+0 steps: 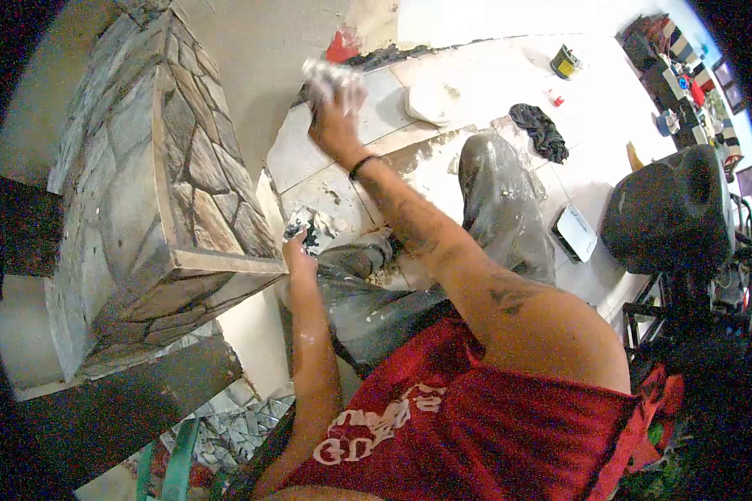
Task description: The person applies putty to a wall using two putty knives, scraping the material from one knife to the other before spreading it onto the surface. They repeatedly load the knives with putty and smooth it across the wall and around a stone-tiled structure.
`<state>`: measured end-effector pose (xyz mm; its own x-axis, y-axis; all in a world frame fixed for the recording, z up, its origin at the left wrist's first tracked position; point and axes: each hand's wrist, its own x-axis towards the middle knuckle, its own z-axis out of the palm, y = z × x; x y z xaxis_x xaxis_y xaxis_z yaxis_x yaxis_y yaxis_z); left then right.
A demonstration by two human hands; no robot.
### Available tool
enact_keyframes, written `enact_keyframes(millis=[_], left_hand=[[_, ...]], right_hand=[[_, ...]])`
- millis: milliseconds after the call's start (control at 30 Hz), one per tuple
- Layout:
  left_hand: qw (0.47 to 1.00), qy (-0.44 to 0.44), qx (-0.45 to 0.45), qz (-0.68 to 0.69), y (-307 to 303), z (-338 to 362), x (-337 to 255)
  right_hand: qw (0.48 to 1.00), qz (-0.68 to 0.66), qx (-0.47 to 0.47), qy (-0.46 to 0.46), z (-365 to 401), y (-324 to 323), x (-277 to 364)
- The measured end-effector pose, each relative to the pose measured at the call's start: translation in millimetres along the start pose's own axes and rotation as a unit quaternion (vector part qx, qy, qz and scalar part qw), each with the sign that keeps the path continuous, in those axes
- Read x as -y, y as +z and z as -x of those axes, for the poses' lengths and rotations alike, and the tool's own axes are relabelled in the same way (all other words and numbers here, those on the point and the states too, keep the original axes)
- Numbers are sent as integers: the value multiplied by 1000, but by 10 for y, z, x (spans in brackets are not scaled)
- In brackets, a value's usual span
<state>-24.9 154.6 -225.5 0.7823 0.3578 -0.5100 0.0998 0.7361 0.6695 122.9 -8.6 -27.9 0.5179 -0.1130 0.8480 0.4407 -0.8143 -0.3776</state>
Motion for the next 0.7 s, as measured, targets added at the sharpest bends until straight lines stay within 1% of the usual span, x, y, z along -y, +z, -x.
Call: enact_keyframes(millis=[33,67,100,133,200,300,367,400,433,533,600,667,700], left_hand=[[997,-15,-14,-80,183,186,-153],[999,-8,-7,-48,122,157,-90],[1000,0,0,-15,71,140,-37],[1000,1,2,-2,88,157,-33],[1000,1,6,24,125,194,-26],[1000,-8,12,-10,183,235,-91],[997,-6,36,-69,140,176,-135],[1000,-5,17,-22,127,173,-89],[1000,-3,-2,24,113,175,-35],[999,0,6,32,49,136,-26],[999,-20,-6,-40,24,40,-48],[999,-28,4,-33,2,53,-76],[999,-32,9,-29,-3,48,-76]], right_hand=[[998,-18,-53,1,-287,-87,-70],[996,38,-77,-8,-531,-172,-123],[998,-12,-67,9,-749,-317,-124],[994,-9,-107,-22,-917,-337,-162],[992,-21,-108,-68,-1072,-449,-27],[994,4,-108,-21,-982,-255,15],[994,1,-98,-47,-775,-82,8],[994,0,-95,-60,-669,9,-4],[995,3,-74,-62,-536,51,59],[999,-28,0,-42,-47,226,297],[997,-52,60,-12,216,270,458],[988,-102,114,-13,507,380,459],[985,-64,161,-23,668,378,454]])
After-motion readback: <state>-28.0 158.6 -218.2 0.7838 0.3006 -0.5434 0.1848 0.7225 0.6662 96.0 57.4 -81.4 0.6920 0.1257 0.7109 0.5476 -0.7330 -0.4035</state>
